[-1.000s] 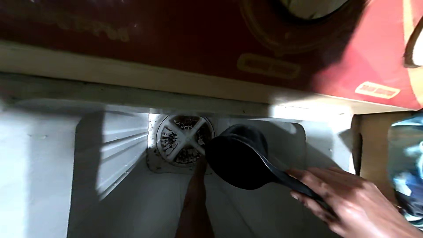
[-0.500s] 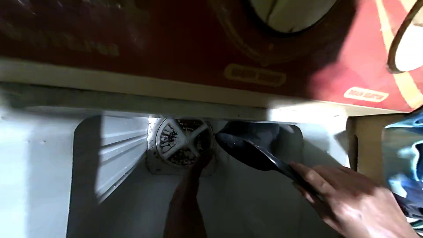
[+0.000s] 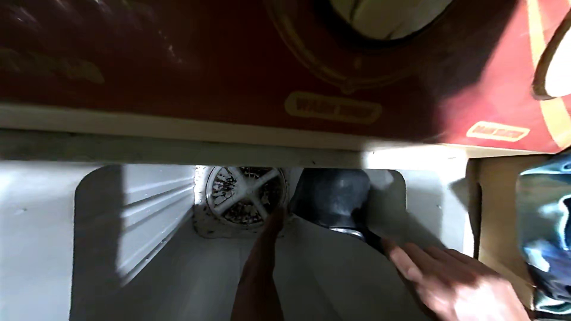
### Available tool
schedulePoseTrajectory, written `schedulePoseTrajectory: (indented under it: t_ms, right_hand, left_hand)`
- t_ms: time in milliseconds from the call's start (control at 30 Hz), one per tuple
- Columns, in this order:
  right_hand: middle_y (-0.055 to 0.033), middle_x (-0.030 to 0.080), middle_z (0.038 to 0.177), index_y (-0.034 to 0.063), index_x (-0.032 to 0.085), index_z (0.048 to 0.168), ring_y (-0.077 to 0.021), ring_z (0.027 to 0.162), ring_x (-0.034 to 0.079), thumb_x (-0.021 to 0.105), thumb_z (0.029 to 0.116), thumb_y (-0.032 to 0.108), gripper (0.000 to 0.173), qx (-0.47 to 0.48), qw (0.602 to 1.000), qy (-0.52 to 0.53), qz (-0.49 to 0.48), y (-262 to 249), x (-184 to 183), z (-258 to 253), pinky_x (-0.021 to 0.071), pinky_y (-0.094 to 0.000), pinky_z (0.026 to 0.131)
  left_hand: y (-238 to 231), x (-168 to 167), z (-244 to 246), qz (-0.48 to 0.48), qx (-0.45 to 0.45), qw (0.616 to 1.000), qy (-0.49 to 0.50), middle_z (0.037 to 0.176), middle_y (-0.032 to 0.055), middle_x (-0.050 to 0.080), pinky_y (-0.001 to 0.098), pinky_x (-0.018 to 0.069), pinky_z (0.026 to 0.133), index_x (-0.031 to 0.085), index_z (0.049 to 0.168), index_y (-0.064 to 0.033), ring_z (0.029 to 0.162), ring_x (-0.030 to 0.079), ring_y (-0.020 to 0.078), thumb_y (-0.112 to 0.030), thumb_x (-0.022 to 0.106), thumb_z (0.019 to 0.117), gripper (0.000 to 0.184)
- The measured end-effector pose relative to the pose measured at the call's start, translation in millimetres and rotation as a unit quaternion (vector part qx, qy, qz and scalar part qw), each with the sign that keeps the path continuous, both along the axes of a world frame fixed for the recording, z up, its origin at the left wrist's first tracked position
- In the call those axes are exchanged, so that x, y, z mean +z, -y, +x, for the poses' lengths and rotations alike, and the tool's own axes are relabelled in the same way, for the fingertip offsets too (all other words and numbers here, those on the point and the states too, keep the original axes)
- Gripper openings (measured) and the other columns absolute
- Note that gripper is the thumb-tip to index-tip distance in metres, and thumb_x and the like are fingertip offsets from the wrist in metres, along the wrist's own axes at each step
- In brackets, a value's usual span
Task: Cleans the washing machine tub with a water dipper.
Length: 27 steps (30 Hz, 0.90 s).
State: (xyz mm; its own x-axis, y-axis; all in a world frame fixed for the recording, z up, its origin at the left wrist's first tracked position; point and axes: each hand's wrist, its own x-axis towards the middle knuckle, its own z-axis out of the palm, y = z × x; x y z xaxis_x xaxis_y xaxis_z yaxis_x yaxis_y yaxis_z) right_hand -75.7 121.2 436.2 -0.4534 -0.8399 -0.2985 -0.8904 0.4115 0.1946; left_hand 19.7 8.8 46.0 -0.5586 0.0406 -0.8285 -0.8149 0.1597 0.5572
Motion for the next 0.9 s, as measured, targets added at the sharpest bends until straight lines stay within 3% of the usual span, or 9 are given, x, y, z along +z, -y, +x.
schedulePoseTrajectory:
  t_ms: [100, 200, 267, 333, 433, 567, 667, 800, 900]
  right_hand:
    - [-0.0111, 0.062, 0.066, 0.0013, 0.069, 0.095, -0.0268, 0.050, 0.060, 0.049, 0.0978, 0.004, 0.020, -0.006, 1.000, -0.007, -0.005, 1, -2, -3, 0.0430, -0.0363, 0.043]
    - [-0.0101, 0.062, 0.066, 0.0024, 0.069, 0.094, -0.0262, 0.050, 0.059, 0.051, 0.0972, 0.005, 0.019, -0.007, 1.000, -0.016, -0.011, -1, -1, -5, 0.0431, -0.0355, 0.043]
    - [-0.0100, 0.062, 0.065, 0.0023, 0.069, 0.094, -0.0260, 0.050, 0.059, 0.050, 0.0968, 0.004, 0.019, -0.009, 1.000, -0.015, -0.019, 0, -1, -6, 0.0429, -0.0356, 0.043]
    - [-0.0101, 0.061, 0.065, 0.0023, 0.068, 0.093, -0.0261, 0.051, 0.059, 0.049, 0.0979, 0.004, 0.020, -0.011, 1.000, -0.013, -0.022, 0, 0, -7, 0.0436, -0.0359, 0.044]
    - [-0.0114, 0.064, 0.067, 0.0020, 0.070, 0.095, -0.0282, 0.052, 0.062, 0.051, 0.0971, 0.005, 0.019, -0.020, 1.000, -0.004, -0.023, 3, 2, -6, 0.0458, -0.0371, 0.044]
    - [-0.0117, 0.064, 0.067, 0.0016, 0.070, 0.095, -0.0273, 0.051, 0.060, 0.053, 0.0954, 0.005, 0.017, -0.015, 1.000, -0.009, -0.023, 4, 2, -5, 0.0441, -0.0363, 0.043]
    - [-0.0105, 0.063, 0.065, 0.0025, 0.070, 0.095, -0.0266, 0.049, 0.060, 0.055, 0.0946, 0.007, 0.015, -0.009, 1.000, -0.017, -0.023, 3, 3, -8, 0.0444, -0.0360, 0.042]
    - [-0.0106, 0.064, 0.067, 0.0025, 0.070, 0.096, -0.0267, 0.051, 0.061, 0.054, 0.0957, 0.007, 0.017, -0.008, 1.000, -0.006, -0.027, 1, 5, -9, 0.0454, -0.0361, 0.044]
    - [-0.0114, 0.066, 0.069, 0.0025, 0.071, 0.098, -0.0280, 0.053, 0.063, 0.057, 0.0941, 0.008, 0.015, -0.024, 0.999, 0.025, -0.031, 3, 7, -5, 0.0470, -0.0375, 0.045]
  left_hand:
    - [-21, -29, -6, 0.041, 0.282, 0.958, 0.020, 0.144, 0.0244, 0.054, 0.0465, 0.0417, 0.112, 0.051, 0.144, 0.0034, 0.133, 0.053, 0.0334, -0.015, 0.049, 0.1086, 0.040]
    - [-38, -61, 4, 0.056, 0.349, 0.935, 0.031, 0.148, 0.0254, 0.050, 0.0461, 0.0402, 0.115, 0.046, 0.147, 0.0045, 0.137, 0.049, 0.0338, -0.021, 0.051, 0.1087, 0.046]
    - [-28, -56, 21, 0.037, 0.240, 0.969, 0.041, 0.150, 0.0265, 0.048, 0.0481, 0.0392, 0.116, 0.043, 0.150, 0.0034, 0.139, 0.048, 0.0357, -0.016, 0.046, 0.1095, 0.045]
    - [-7, -36, 25, -0.002, -0.012, 0.998, 0.054, 0.146, 0.0274, 0.051, 0.0523, 0.0453, 0.110, 0.036, 0.154, 0.0010, 0.132, 0.055, 0.0392, -0.011, 0.050, 0.1058, 0.051]
    - [10, -25, 6, -0.035, -0.155, 0.987, -0.016, 0.138, 0.0275, 0.057, 0.0559, 0.0479, 0.105, 0.049, 0.144, 0.0046, 0.125, 0.059, 0.0408, -0.019, 0.055, 0.1043, 0.046]
    - [16, 12, -67, -0.017, 0.102, 0.991, -0.088, 0.154, 0.0248, 0.045, 0.0511, 0.0357, 0.118, 0.041, 0.153, 0.0018, 0.142, 0.045, 0.0387, -0.014, 0.043, 0.1104, 0.045]
    - [-14, -38, -112, -0.012, 0.375, 0.925, -0.064, 0.130, 0.0282, 0.063, 0.0503, 0.0515, 0.101, 0.053, 0.140, 0.0061, 0.117, 0.063, 0.0384, -0.024, 0.049, 0.1097, 0.043]
    - [-26, -24, -68, 0.038, 0.340, 0.940, 0.005, 0.142, 0.0263, 0.055, 0.0492, 0.0440, 0.109, 0.048, 0.147, 0.0028, 0.128, 0.055, 0.0362, -0.022, 0.046, 0.1107, 0.044]
    - [-49, -51, 18, 0.038, 0.242, 0.969, -0.015, 0.129, 0.0234, 0.064, 0.0457, 0.0522, 0.101, 0.056, 0.138, 0.0040, 0.117, 0.064, 0.0309, -0.023, 0.055, 0.1066, 0.041]
